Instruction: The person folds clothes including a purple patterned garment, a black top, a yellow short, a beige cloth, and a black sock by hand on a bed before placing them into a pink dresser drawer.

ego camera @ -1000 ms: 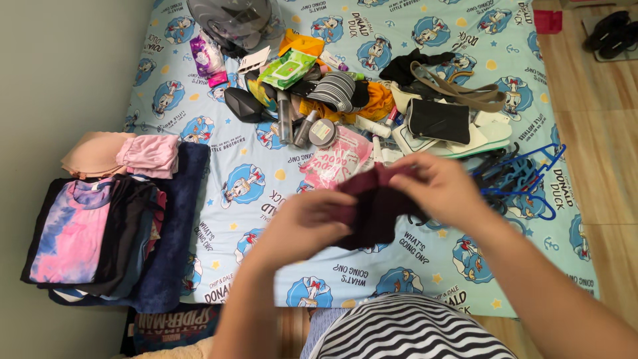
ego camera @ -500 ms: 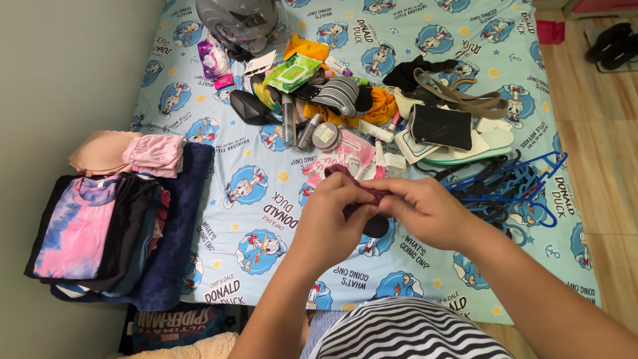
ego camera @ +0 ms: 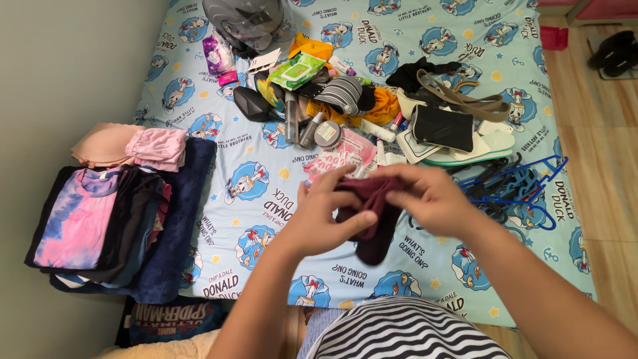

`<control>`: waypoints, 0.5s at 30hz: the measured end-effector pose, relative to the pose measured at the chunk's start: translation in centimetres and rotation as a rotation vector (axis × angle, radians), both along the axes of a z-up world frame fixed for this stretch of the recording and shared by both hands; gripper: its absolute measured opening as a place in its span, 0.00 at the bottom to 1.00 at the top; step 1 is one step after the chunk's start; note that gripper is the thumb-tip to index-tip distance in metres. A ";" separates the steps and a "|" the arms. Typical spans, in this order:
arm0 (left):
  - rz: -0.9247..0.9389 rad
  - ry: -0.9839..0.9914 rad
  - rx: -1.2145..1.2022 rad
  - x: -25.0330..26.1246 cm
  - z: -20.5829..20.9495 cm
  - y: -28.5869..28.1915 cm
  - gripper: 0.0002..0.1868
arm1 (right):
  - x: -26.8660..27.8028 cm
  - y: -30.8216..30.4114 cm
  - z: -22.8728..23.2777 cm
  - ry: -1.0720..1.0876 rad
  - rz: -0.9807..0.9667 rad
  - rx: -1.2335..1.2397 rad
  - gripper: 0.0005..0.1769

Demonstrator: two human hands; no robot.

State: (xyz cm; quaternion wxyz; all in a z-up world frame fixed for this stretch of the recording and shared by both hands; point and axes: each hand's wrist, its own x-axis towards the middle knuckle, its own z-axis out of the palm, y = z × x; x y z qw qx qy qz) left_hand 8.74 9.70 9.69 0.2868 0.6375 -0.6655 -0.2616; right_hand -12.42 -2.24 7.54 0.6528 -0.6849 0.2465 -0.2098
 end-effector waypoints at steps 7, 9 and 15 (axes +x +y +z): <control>0.062 -0.153 0.171 2.0 0.6 0.3 0.25 | -1.8 -3.6 -0.3 0.154 -0.079 -0.019 0.29; 0.101 -0.106 0.058 2.7 0.6 0.5 0.21 | -1.7 -4.4 -1.4 0.150 -0.058 -0.041 0.27; 0.276 0.030 -0.063 6.5 -1.4 -2.1 0.15 | 3.4 -7.9 -6.6 0.183 -0.002 -0.191 0.11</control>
